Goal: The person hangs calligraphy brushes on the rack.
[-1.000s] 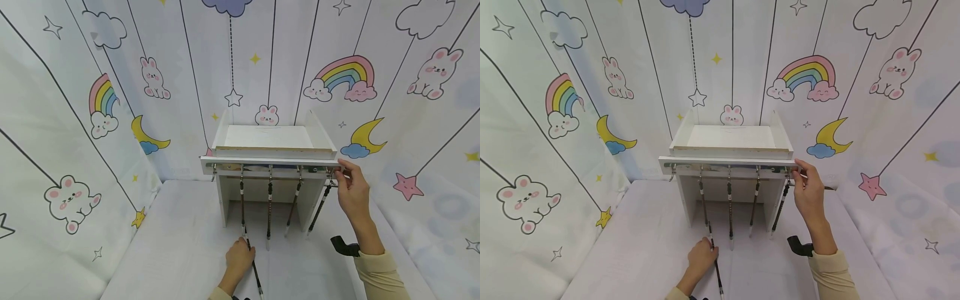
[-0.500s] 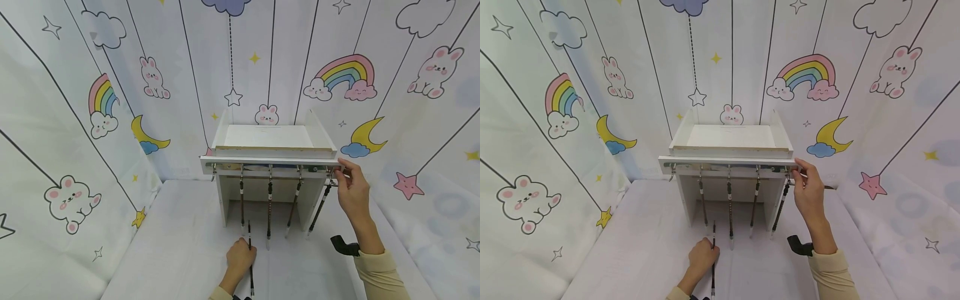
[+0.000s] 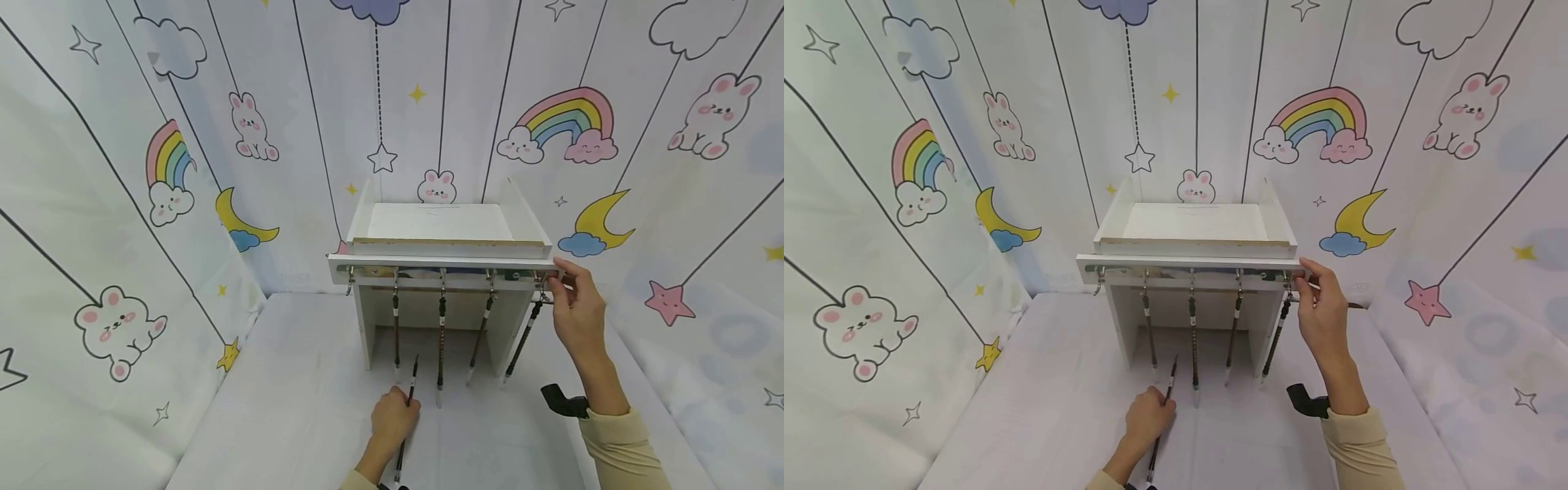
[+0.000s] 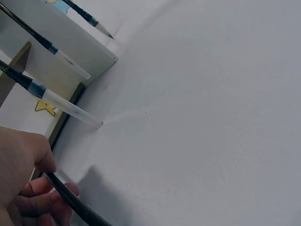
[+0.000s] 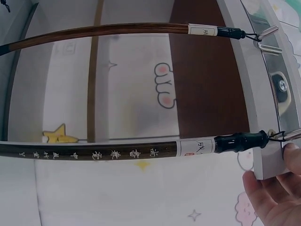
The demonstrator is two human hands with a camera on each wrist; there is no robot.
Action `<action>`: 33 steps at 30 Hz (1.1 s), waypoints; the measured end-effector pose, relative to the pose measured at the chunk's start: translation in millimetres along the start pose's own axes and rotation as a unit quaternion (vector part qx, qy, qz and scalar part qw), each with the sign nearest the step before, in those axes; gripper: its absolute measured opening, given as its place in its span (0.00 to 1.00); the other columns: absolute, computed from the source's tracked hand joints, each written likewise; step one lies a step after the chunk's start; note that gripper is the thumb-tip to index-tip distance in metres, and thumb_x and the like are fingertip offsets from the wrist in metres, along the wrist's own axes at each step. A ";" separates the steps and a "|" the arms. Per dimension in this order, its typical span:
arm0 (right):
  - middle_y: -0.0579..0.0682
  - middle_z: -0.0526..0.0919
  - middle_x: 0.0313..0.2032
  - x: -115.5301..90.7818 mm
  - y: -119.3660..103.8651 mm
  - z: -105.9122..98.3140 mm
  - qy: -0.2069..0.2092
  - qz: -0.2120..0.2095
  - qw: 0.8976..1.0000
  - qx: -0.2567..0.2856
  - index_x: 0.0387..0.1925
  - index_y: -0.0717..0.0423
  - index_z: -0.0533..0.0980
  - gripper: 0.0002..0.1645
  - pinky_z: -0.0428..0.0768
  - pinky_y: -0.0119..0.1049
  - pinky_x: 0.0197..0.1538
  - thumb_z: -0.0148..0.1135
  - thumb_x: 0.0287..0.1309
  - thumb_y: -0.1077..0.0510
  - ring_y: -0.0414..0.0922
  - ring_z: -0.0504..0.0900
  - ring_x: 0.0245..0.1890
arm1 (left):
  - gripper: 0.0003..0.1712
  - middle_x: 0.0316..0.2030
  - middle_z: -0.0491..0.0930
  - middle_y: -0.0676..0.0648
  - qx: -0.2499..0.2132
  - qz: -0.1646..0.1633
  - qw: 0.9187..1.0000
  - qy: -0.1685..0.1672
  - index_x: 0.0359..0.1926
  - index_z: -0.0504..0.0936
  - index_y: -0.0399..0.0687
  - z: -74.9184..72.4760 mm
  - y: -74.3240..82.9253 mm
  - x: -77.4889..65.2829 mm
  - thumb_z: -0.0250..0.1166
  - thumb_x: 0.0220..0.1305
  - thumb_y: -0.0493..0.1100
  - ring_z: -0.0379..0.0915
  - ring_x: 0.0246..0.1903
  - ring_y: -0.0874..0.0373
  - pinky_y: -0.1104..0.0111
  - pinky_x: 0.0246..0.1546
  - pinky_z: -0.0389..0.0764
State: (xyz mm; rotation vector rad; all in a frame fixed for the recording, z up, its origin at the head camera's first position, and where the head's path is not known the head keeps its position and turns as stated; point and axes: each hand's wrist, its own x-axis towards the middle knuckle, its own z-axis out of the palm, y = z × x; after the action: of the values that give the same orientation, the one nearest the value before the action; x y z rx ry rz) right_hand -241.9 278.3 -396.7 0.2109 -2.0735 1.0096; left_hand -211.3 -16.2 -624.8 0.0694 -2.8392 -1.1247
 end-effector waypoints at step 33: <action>0.59 0.78 0.48 -0.6 0.9 0.0 0.003 -0.005 1.000 0.005 0.62 0.46 0.67 0.28 0.67 0.08 0.48 0.52 0.63 0.68 0.21 0.73 0.46 | 0.09 0.19 0.74 0.59 -0.108 0.120 0.985 -0.054 0.39 0.79 0.48 -53.8 24.7 -14.6 0.60 0.59 0.45 0.62 0.16 0.72 0.77 0.16 0.66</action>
State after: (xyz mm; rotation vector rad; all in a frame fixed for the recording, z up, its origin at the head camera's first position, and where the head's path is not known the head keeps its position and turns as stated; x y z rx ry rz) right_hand -242.0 278.7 -397.6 0.2231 -2.0604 1.0127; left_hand -191.8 -33.7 -569.7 -0.3488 -2.6985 -1.4050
